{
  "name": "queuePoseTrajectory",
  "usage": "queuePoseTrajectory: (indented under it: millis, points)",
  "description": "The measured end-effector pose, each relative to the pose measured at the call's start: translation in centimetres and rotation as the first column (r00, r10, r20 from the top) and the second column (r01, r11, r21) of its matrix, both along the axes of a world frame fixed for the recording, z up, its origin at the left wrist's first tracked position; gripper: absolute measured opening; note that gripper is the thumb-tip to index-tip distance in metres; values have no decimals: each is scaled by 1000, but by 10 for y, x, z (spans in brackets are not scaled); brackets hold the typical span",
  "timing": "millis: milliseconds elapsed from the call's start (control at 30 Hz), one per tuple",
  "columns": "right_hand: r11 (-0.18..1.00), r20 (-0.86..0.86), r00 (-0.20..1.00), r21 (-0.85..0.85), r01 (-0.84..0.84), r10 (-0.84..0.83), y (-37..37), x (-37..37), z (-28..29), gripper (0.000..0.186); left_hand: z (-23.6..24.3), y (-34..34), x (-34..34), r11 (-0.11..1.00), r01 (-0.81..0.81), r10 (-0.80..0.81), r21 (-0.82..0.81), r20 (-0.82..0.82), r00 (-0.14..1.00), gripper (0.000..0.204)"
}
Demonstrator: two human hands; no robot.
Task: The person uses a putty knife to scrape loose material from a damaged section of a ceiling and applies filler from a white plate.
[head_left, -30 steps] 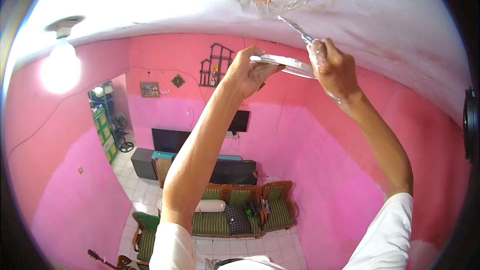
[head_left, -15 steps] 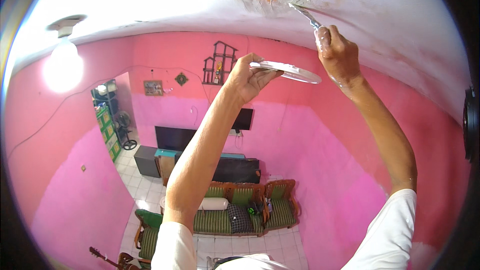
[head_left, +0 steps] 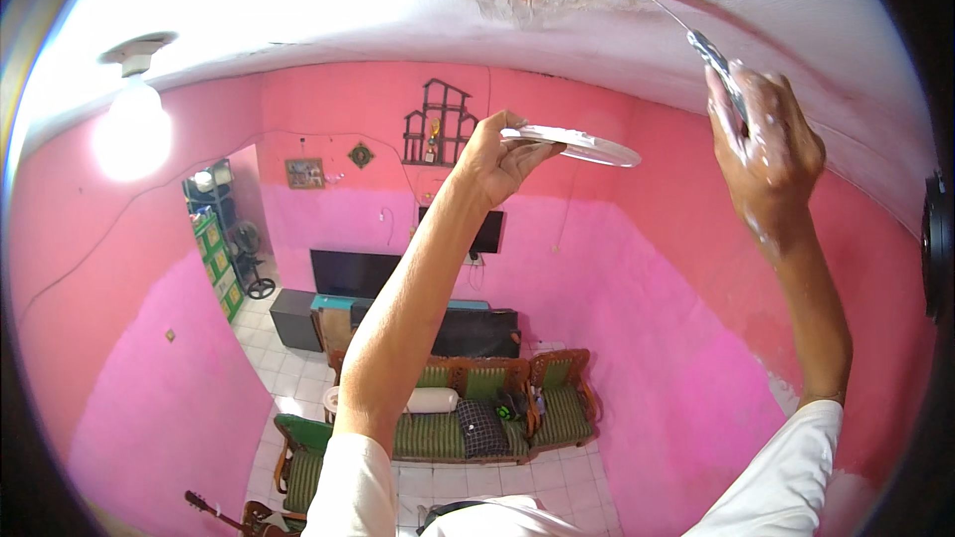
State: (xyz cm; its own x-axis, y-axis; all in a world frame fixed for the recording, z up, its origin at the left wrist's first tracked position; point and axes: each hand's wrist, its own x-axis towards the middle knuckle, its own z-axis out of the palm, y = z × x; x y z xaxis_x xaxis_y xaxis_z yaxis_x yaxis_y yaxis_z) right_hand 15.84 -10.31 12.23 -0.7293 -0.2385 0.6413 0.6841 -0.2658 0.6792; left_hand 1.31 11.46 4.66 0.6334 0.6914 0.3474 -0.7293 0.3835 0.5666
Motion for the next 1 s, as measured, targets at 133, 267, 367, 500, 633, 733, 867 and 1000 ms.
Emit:
queuePoseTrajectory:
  millis: [133, 267, 367, 500, 633, 733, 867, 1000]
  points:
    - [995, -13, 997, -53, -81, 81, -1, -2, -22, 26, -1, -10, -4, 999, -10, 10, -45, -15, 1000, 44]
    - [978, -93, 995, -208, 11, -31, 21, -12, -31, 12, -1, -17, -6, 999, -5, 4, -38, -17, 1000, 38]
    - [978, -47, 997, -203, 45, -55, 43, -12, -20, 7, -3, -27, -10, 999, -34, 34, -5, -23, 999, 33]
    - [967, -61, 986, -215, 139, -155, 61, -10, -5, 11, -4, -32, -12, 998, -52, 52, 20, -35, 998, 32]
    - [970, -53, 979, -155, 189, -199, 51, -14, 3, 11, -7, -26, -15, 999, 35, -35, 27, -7, 999, 43]
    - [986, -73, 990, -125, 113, -123, 26, -17, 11, 10, -4, -35, -16, 999, 21, -21, 40, -11, 1000, 51]
    - [994, -91, 995, -106, 18, -27, -17, -36, 4, 15, -4, -37, -19, 1000, 2, -3, 17, 40, 999, 51]
    - [995, -96, 995, -97, 9, -18, -39, -33, -18, 18, -6, -38, -17, 999, 44, -45, 16, 55, 997, 52]
